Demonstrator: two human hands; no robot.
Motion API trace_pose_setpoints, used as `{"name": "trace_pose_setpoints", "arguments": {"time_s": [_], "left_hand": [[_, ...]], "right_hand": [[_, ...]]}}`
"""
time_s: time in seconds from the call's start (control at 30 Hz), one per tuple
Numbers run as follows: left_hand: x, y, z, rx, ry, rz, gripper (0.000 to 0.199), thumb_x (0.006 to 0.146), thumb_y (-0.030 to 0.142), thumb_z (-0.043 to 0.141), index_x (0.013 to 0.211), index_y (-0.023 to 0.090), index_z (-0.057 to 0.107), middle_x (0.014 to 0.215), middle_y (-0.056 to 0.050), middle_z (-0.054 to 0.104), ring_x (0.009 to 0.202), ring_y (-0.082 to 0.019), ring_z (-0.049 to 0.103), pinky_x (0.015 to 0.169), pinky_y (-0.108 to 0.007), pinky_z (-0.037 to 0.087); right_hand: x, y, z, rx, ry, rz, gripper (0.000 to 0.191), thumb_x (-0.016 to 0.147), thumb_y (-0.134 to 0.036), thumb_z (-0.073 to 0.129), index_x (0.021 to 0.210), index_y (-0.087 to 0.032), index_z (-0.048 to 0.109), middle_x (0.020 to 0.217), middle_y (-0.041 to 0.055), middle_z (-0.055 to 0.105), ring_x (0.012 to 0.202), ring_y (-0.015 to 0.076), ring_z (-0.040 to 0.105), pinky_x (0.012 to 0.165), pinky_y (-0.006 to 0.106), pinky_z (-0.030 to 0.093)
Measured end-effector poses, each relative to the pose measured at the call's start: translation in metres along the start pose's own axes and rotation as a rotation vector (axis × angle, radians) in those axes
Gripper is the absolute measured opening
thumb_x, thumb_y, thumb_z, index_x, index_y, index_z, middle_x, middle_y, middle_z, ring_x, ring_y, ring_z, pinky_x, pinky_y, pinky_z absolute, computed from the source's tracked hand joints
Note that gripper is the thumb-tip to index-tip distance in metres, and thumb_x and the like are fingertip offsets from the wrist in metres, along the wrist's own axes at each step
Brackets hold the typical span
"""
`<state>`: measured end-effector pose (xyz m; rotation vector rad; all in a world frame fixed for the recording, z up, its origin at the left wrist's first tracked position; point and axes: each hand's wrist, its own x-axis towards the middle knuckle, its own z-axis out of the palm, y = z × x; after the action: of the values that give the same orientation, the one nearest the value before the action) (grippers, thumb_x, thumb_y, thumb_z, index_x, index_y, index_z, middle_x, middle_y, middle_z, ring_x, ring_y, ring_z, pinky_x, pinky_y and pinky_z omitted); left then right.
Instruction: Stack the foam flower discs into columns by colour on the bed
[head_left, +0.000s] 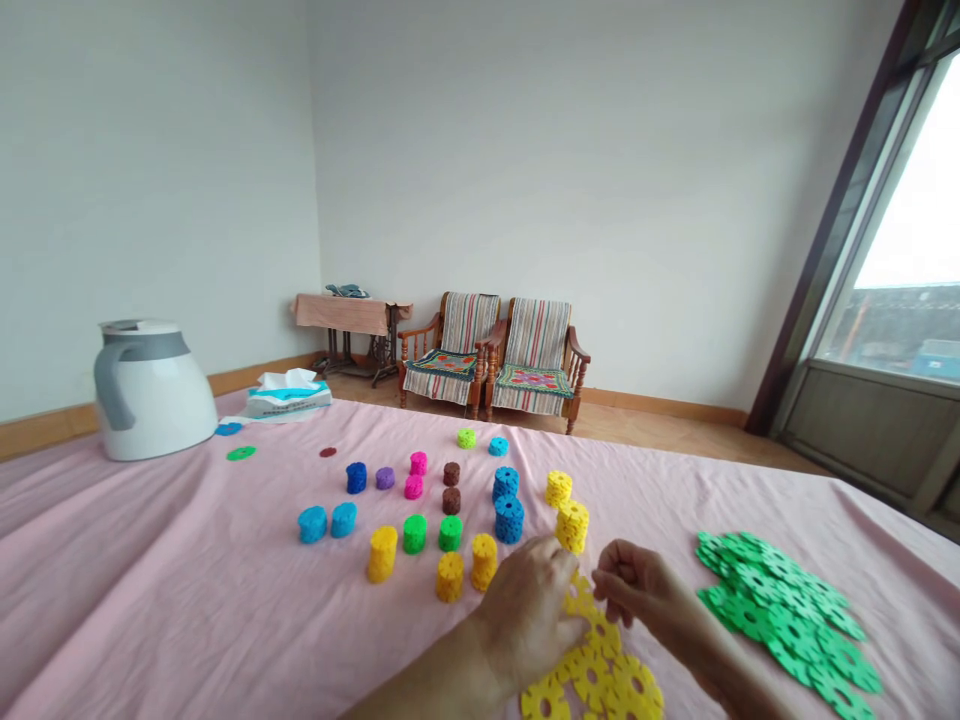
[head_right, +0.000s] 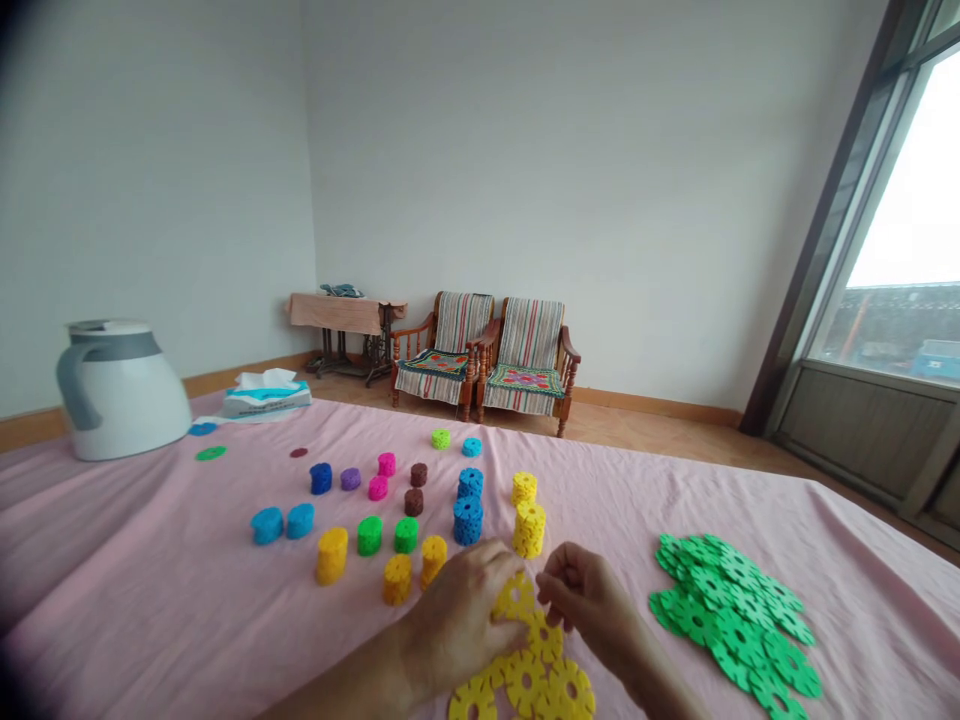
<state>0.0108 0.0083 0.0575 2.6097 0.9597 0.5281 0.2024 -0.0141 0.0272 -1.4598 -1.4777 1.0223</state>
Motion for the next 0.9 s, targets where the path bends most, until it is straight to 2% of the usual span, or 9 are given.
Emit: {"name": "trace_pose_setpoints", "arguments": {"time_s": [0.1, 0.17, 0.3, 0.43, 0.6, 0.73, 0.9], "left_hand": [[0.0, -0.005, -0.005, 0.059, 0.012, -0.028, 0.022, 0.076, 0.025, 0.065, 0.096, 0.019, 0.058, 0.102, -0.004, 0.06, 0.101, -0.021, 0.054, 0.09, -0.028, 0.042], [0.0, -0.008, -0.006, 0.097, -0.01, -0.044, 0.019, 0.074, 0.023, 0.066, 0.092, 0.019, 0.059, 0.1, -0.004, 0.061, 0.1, -0.021, 0.055, 0.088, -0.029, 0.043], [0.0, -0.011, -0.003, 0.169, -0.069, -0.064, 0.013, 0.071, 0.022, 0.067, 0.083, 0.018, 0.061, 0.093, -0.005, 0.064, 0.094, -0.024, 0.057, 0.082, -0.031, 0.046], [0.002, -0.012, 0.0, 0.199, -0.081, -0.096, 0.014, 0.071, 0.023, 0.067, 0.083, 0.019, 0.061, 0.095, -0.006, 0.065, 0.096, -0.026, 0.057, 0.08, -0.032, 0.047], [0.004, -0.013, -0.002, 0.195, -0.084, -0.092, 0.003, 0.078, 0.02, 0.058, 0.079, 0.019, 0.061, 0.091, -0.007, 0.066, 0.095, -0.025, 0.058, 0.083, -0.033, 0.045], [0.004, -0.014, -0.004, 0.182, -0.073, -0.076, 0.005, 0.078, 0.023, 0.061, 0.078, 0.019, 0.061, 0.091, -0.006, 0.065, 0.096, -0.025, 0.058, 0.082, -0.032, 0.046], [-0.001, -0.012, -0.009, 0.145, -0.102, -0.033, 0.022, 0.068, 0.022, 0.073, 0.086, 0.018, 0.062, 0.097, -0.006, 0.064, 0.099, -0.025, 0.056, 0.085, -0.031, 0.045]], "right_hand": [[0.005, 0.01, -0.006, -0.082, 0.176, -0.02, 0.03, 0.073, -0.049, 0.055, 0.07, -0.02, 0.051, 0.062, -0.0002, 0.064, 0.049, 0.0121, 0.059, 0.045, 0.023, 0.038], [0.006, 0.015, -0.009, -0.114, 0.225, -0.029, 0.028, 0.075, -0.047, 0.052, 0.07, -0.02, 0.052, 0.059, -0.0006, 0.063, 0.049, 0.0121, 0.058, 0.045, 0.023, 0.038], [0.006, 0.015, -0.011, -0.148, 0.213, -0.042, 0.024, 0.076, -0.043, 0.051, 0.072, -0.019, 0.054, 0.06, -0.0005, 0.063, 0.049, 0.0121, 0.059, 0.046, 0.023, 0.039], [0.003, 0.011, -0.01, -0.172, 0.204, -0.037, 0.023, 0.076, -0.041, 0.051, 0.072, -0.019, 0.055, 0.059, -0.0011, 0.063, 0.05, 0.0125, 0.06, 0.047, 0.023, 0.04], [0.004, 0.013, -0.008, -0.188, 0.192, -0.043, 0.022, 0.077, -0.04, 0.05, 0.073, -0.019, 0.055, 0.06, -0.0013, 0.063, 0.051, 0.0126, 0.06, 0.049, 0.023, 0.042], [0.006, 0.016, -0.008, -0.2, 0.168, -0.03, 0.019, 0.077, -0.037, 0.05, 0.072, -0.019, 0.055, 0.06, -0.0014, 0.063, 0.05, 0.0124, 0.06, 0.048, 0.023, 0.041], [0.004, 0.013, -0.008, -0.194, 0.183, -0.034, 0.017, 0.077, -0.034, 0.05, 0.072, -0.019, 0.055, 0.06, -0.0018, 0.063, 0.05, 0.0123, 0.059, 0.049, 0.023, 0.041]]}}
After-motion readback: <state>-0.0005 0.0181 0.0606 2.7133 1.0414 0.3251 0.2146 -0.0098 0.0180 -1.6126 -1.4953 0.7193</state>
